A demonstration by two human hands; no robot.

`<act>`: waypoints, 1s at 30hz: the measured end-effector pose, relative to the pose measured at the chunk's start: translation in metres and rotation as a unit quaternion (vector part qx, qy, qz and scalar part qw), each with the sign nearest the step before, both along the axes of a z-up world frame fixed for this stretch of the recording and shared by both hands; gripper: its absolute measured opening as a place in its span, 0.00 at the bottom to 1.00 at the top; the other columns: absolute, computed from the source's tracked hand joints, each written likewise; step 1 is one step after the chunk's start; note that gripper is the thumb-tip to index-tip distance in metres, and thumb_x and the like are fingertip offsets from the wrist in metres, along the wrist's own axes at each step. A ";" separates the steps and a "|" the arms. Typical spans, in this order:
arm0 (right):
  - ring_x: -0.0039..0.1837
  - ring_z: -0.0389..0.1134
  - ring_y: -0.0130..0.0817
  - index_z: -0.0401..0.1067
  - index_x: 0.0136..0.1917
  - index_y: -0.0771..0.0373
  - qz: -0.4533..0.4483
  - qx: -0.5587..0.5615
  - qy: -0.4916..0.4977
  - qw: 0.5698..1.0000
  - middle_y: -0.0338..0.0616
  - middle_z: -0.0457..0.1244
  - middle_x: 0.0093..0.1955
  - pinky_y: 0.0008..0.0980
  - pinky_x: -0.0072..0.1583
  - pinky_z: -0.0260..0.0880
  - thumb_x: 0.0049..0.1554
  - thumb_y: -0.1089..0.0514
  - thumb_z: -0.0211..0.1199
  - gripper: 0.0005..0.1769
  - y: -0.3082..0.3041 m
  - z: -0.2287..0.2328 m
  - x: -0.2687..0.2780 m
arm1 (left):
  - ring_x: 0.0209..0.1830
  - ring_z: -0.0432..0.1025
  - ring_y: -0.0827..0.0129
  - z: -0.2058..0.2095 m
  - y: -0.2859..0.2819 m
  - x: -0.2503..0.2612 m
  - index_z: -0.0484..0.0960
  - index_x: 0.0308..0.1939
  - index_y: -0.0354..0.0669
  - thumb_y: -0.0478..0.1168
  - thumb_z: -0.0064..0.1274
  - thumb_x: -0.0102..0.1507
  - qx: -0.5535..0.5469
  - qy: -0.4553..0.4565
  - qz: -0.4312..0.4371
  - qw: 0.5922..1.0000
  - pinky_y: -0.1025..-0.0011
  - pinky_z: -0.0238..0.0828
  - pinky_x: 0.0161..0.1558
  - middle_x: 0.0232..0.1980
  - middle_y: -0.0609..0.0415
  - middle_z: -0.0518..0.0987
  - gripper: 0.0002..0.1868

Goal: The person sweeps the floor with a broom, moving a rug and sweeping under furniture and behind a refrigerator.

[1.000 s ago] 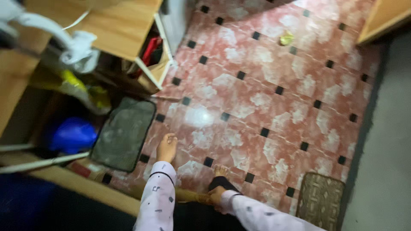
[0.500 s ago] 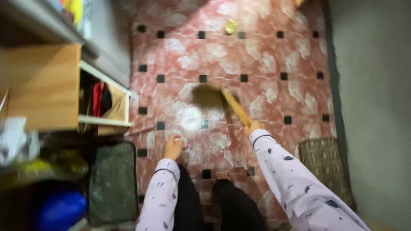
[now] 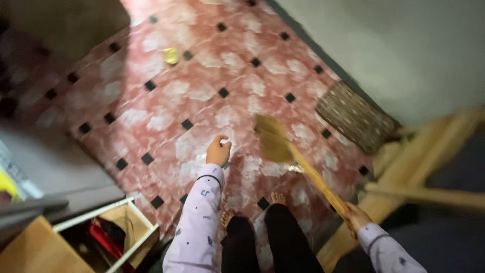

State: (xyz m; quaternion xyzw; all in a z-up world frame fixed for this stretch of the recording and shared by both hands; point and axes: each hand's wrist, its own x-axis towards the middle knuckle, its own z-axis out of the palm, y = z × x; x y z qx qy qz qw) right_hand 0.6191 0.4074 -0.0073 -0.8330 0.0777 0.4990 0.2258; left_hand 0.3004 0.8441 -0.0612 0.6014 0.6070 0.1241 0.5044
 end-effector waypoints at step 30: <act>0.25 0.49 0.26 0.68 0.65 0.40 -0.073 0.239 0.215 0.944 0.39 0.59 0.33 0.30 0.26 0.47 0.59 0.52 0.58 0.21 0.255 -0.131 0.039 | 0.44 0.75 0.51 -0.077 -0.046 0.049 0.77 0.62 0.46 0.60 0.48 0.66 -0.023 0.040 -0.008 0.999 0.56 0.71 0.45 0.46 0.40 0.80 0.29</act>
